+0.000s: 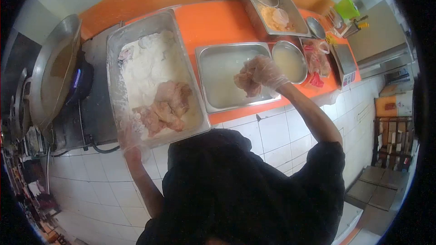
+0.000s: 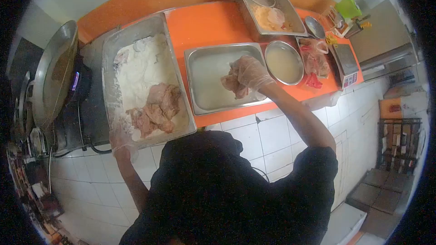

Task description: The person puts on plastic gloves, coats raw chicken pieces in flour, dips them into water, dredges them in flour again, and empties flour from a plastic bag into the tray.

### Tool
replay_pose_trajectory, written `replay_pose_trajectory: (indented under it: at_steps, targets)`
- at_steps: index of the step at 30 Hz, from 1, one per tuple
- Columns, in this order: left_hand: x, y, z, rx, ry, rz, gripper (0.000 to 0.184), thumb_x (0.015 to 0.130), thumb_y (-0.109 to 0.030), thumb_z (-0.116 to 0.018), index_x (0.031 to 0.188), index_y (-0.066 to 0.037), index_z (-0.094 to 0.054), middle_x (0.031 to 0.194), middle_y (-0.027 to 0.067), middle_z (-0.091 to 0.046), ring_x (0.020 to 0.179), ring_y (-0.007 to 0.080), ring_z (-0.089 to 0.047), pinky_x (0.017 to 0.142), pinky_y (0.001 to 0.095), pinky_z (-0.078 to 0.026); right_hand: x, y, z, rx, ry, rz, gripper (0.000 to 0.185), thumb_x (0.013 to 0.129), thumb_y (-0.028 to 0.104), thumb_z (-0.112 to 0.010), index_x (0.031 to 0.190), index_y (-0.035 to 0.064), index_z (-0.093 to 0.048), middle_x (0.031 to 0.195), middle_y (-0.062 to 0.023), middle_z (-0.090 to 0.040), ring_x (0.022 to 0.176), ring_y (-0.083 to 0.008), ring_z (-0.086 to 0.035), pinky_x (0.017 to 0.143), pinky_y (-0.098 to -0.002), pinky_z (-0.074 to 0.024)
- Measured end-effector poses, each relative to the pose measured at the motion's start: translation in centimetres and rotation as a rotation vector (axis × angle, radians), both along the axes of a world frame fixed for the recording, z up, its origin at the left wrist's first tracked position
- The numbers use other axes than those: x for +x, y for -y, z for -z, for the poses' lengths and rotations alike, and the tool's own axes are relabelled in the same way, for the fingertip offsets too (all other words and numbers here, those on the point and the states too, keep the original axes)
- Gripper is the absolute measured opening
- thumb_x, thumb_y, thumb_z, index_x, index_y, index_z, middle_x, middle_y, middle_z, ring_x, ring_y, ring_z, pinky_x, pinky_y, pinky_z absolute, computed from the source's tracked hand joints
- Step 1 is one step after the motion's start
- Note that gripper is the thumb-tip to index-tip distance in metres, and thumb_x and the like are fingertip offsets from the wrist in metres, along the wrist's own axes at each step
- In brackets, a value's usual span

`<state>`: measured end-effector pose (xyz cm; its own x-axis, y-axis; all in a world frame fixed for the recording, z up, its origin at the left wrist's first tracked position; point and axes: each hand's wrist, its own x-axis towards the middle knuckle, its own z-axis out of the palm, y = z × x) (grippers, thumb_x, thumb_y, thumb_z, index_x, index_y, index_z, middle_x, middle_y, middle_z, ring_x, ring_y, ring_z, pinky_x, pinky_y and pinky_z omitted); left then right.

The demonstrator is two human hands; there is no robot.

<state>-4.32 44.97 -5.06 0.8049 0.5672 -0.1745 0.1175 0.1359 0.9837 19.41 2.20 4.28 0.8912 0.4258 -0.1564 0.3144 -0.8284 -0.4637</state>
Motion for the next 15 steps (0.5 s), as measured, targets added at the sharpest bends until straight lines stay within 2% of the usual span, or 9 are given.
replay_pose_trajectory:
  at_steps: [3,6,8,10,13,15]
  targets:
    - [-0.7,-1.2,2.1,-0.208,0.109,-0.068,0.039,0.089,-0.015,-0.053,0.124,0.001,-0.052,0.124,0.0108,-0.047,0.116,0.0215,-0.046,0.094,0.0358,-0.042,-0.2,-0.7,-2.2,-0.002,0.028,-0.027,0.01,0.071,0.008,-0.062,0.077,0.0033,-0.068,0.072,-0.0189,-0.063,0.068,-0.0331,-0.063,0.064,-0.0397,-0.0488]
    - [-1.2,-3.4,3.8,-0.191,0.156,-0.01,0.038,0.088,-0.015,-0.059,0.124,-0.006,-0.051,0.132,0.0095,-0.046,0.118,0.0228,-0.047,0.095,0.0356,-0.043,-0.1,-1.4,-3.7,-0.048,0.091,-0.042,0.009,0.071,0.008,-0.063,0.076,0.003,-0.067,0.07,-0.0186,-0.062,0.066,-0.0323,-0.062,0.062,-0.0391,-0.0482]
    - [-1.6,-4.1,4.2,0.146,0.05,0.027,0.037,0.089,-0.014,-0.054,0.124,-0.002,-0.051,0.129,0.0103,-0.046,0.115,0.0214,-0.048,0.093,0.0346,-0.043,0.0,-1.6,-4.2,-0.054,0.105,-0.043,0.008,0.07,0.008,-0.063,0.075,0.0033,-0.067,0.07,-0.0183,-0.062,0.065,-0.032,-0.062,0.062,-0.0389,-0.048]
    - [-1.3,-3.6,2.7,0.207,-0.003,0.019,0.037,0.089,-0.014,-0.052,0.124,0.001,-0.052,0.127,0.0106,-0.047,0.113,0.0203,-0.049,0.092,0.0332,-0.043,0.2,-2.0,-4.6,-0.024,0.098,-0.048,0.007,0.07,0.008,-0.064,0.074,0.0038,-0.067,0.069,-0.0181,-0.062,0.065,-0.0316,-0.062,0.062,-0.0388,-0.048]
    - [-1.1,-3.3,1.1,0.022,-0.009,-0.017,0.037,0.089,-0.013,-0.053,0.123,0.001,-0.052,0.125,0.0104,-0.048,0.111,0.0192,-0.05,0.089,0.0308,-0.044,0.3,-3.2,-6.3,-0.107,0.128,-0.045,0.006,0.069,0.007,-0.064,0.074,0.0048,-0.066,0.068,-0.0177,-0.062,0.066,-0.0315,-0.062,0.063,-0.0397,-0.0484]
    - [-0.9,-4.1,2.2,0.07,-0.012,0.009,0.037,0.088,-0.013,-0.054,0.123,0.002,-0.051,0.124,0.0105,-0.049,0.11,0.0185,-0.051,0.089,0.0293,-0.045,0.1,-4.0,-7.5,-0.162,0.109,-0.009,0.013,0.066,0.006,-0.062,0.078,0.0051,-0.067,0.071,-0.0168,-0.063,0.07,-0.0308,-0.064,0.065,-0.0383,-0.0495]
